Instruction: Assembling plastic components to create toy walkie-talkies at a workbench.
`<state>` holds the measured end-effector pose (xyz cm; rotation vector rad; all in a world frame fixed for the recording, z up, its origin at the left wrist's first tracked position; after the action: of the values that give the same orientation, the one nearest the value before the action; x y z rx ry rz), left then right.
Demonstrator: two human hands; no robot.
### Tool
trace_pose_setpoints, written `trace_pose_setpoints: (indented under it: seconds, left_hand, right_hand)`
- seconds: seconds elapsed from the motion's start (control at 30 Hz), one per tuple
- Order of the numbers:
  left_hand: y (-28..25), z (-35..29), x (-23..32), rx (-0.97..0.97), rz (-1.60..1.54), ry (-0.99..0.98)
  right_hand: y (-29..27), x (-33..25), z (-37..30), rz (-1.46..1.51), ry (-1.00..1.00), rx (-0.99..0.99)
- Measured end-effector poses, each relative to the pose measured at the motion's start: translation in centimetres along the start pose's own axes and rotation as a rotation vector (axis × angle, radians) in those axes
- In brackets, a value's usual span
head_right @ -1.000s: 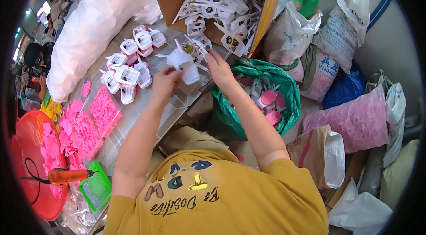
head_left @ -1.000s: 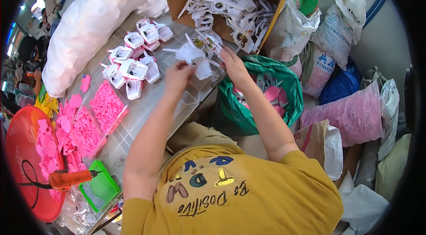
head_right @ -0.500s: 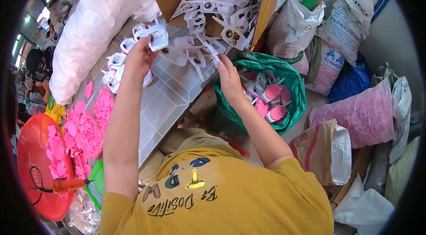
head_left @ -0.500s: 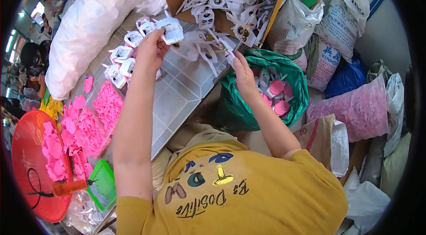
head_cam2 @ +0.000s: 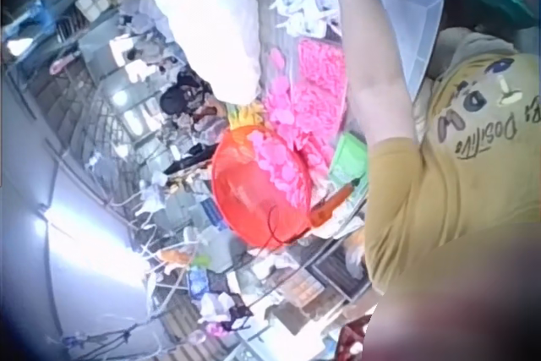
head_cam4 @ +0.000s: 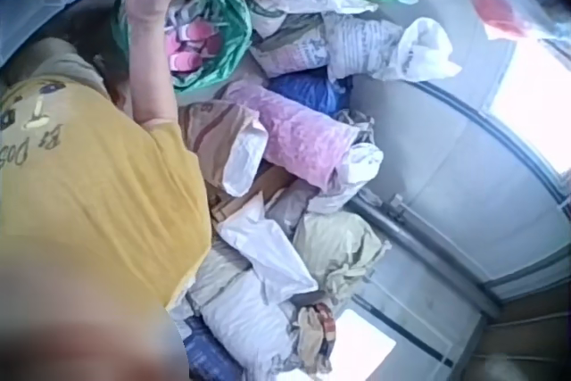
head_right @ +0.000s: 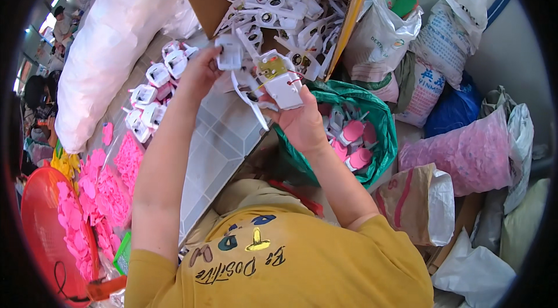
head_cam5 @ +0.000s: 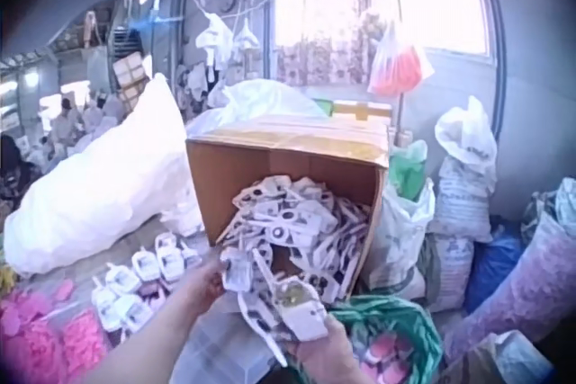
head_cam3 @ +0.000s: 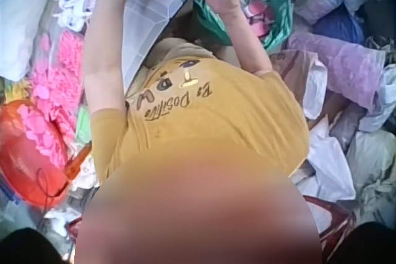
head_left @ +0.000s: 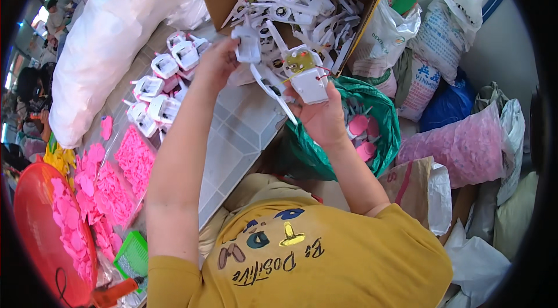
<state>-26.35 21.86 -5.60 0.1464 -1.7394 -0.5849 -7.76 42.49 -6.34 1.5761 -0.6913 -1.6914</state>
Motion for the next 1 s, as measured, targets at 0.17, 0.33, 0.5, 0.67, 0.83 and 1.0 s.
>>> trace_pose_setpoints:
  seconds: [0.17, 0.33, 0.5, 0.67, 0.83, 1.0]
  left_hand:
    - [0.8, -2.1, -1.0, 0.306, 1.196, 0.331]
    - [-0.7, -11.5, 1.9, 0.223, 0.683, 0.294]
    - [-1.6, -19.6, 4.5, 0.106, 0.665, 0.556]
    - [-0.8, -23.6, 5.5, 0.112, 0.826, 0.539]
    - [-2.3, -26.4, 4.7, 0.281, 1.024, 0.747]
    - [-4.4, -28.6, 4.7, 0.436, 0.894, 0.747]
  right_hand:
    - [0.8, 0.5, 1.8, 0.207, 0.134, -0.01]
    - [3.6, 3.3, 3.0, 0.281, 0.39, -0.086]
    - [7.3, 6.9, 3.1, 0.033, 0.573, -0.207]
    - [9.0, 11.0, 2.4, 0.22, 0.676, -0.457]
    - [11.6, 13.5, 0.9, -0.034, 0.524, -0.441]
    - [13.0, 14.8, -0.1, 0.118, 0.68, -0.457]
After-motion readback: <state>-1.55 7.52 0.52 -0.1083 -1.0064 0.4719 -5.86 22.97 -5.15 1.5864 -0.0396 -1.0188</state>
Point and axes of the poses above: each hand's wrist, its own z-axis towards the middle knuckle, its own y-axis out of the palm, x = y × z, the point moved 2 cm from there along z, towards the middle knuckle, and after that the axes turned 1 degree about y, right-handed, at the moved point
